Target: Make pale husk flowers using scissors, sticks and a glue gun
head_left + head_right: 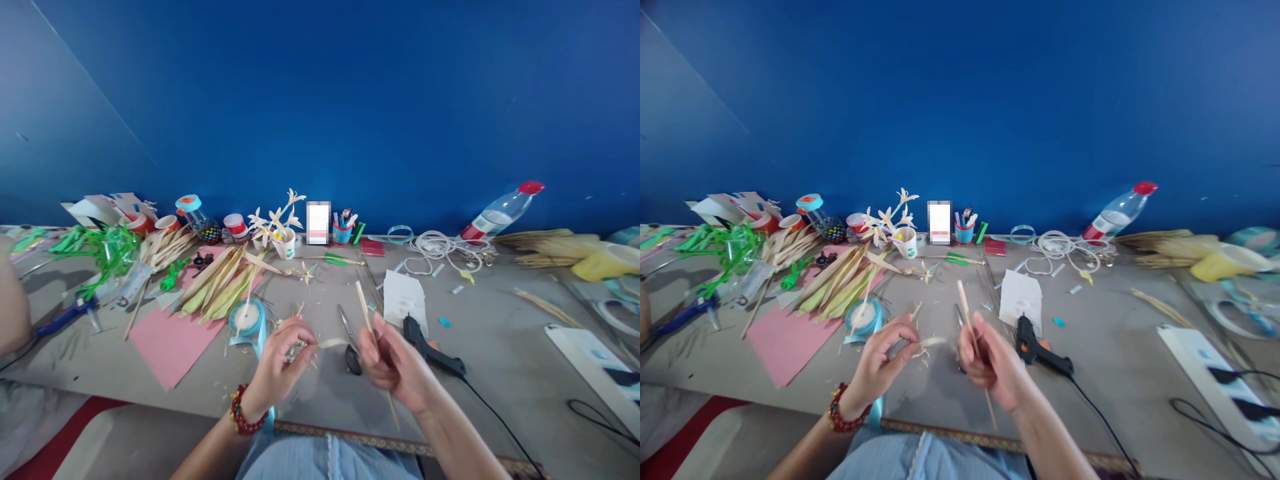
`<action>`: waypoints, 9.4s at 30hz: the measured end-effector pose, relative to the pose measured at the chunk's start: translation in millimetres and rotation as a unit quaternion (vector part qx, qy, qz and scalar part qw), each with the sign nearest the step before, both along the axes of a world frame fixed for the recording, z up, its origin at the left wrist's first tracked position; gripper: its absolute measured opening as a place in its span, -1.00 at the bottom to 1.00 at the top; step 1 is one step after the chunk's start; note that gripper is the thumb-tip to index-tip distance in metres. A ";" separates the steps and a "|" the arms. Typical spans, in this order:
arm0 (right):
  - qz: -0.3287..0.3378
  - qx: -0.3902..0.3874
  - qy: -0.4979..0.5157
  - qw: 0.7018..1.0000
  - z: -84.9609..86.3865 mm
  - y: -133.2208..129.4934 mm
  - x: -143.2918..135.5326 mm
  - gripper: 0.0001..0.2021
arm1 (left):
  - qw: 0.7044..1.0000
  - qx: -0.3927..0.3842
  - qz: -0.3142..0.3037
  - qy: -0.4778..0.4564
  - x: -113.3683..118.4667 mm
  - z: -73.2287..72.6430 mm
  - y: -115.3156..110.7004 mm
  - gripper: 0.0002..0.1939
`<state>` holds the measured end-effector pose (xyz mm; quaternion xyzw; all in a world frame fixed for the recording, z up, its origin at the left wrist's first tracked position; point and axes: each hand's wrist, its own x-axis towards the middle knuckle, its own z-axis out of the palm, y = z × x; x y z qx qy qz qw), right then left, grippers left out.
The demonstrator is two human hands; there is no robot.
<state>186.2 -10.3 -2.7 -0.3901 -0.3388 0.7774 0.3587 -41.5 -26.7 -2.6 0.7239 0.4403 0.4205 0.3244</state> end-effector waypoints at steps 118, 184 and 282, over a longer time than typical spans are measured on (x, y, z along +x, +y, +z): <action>-0.150 0.054 -0.100 0.982 -25.7 -9.0 -38.4 -0.53 | 0.989 -0.051 0.038 -0.136 36.1 0.3 16.3 -0.84; 0.043 0.307 -0.295 0.904 1.0 -22.6 -21.6 -0.48 | 0.997 -0.023 -0.031 -0.059 27.6 12.2 4.6 -0.93; -0.053 0.171 -0.114 0.977 -38.5 -60.1 -3.5 -0.49 | 0.975 -0.098 -0.047 -0.192 53.8 -1.6 10.3 -0.87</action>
